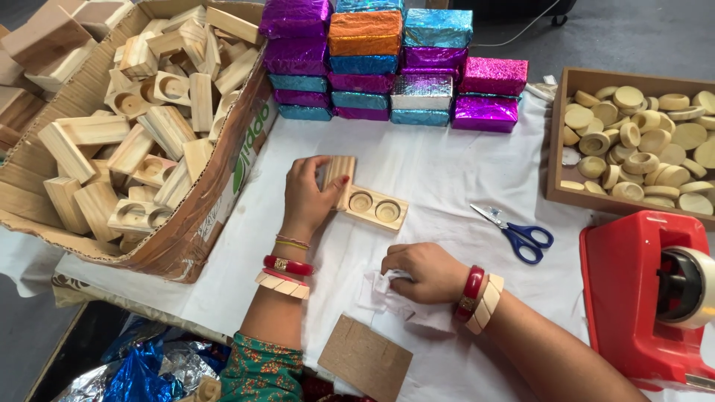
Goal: The person wipes a small wooden block with a white cloth, places two round wooden pieces into its recesses, and then reaches for a sheet of blue metallic foil from a nearby box. The person handles the wooden block and foil but does not complete the wrapping in the clip.
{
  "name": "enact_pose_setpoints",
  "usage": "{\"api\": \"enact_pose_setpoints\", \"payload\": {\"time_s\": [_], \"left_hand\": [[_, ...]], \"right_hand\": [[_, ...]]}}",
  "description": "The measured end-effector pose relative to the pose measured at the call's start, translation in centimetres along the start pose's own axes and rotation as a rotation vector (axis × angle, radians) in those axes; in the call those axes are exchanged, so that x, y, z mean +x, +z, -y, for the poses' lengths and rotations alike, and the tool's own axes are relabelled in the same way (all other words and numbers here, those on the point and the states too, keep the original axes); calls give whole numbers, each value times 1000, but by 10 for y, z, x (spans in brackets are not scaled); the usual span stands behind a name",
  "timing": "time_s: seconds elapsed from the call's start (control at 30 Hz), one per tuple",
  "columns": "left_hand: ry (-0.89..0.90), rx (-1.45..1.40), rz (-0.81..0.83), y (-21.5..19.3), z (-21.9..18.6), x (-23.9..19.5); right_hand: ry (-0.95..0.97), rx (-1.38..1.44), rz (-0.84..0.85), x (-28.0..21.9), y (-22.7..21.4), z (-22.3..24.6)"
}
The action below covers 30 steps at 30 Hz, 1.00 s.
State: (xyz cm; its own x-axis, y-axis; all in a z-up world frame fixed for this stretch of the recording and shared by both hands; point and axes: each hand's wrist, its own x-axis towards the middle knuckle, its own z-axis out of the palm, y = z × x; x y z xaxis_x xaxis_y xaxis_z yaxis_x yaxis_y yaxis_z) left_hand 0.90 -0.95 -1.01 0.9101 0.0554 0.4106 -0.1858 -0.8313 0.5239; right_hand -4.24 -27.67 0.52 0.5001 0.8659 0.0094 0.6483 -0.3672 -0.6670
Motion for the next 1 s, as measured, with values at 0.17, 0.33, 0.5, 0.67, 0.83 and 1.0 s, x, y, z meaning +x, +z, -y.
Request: {"api": "enact_pose_setpoints", "payload": {"time_s": [0.17, 0.33, 0.5, 0.67, 0.83, 1.0], "left_hand": [[-209, 11, 27, 15, 8, 1], [-275, 11, 51, 20, 9, 1], [-209, -83, -3, 27, 12, -2], [-55, -34, -13, 26, 9, -3], [-14, -94, 109, 20, 2, -4], [187, -107, 221, 17, -7, -8]], "right_hand": [[-199, -73, 13, -8, -12, 20], [-250, -163, -90, -4, -3, 18], [-191, -273, -98, 1, 20, 3], [322, -158, -640, 7, 5, 1], [574, -178, -381, 13, 3, -4], [508, -218, -470, 14, 7, -9]]}}
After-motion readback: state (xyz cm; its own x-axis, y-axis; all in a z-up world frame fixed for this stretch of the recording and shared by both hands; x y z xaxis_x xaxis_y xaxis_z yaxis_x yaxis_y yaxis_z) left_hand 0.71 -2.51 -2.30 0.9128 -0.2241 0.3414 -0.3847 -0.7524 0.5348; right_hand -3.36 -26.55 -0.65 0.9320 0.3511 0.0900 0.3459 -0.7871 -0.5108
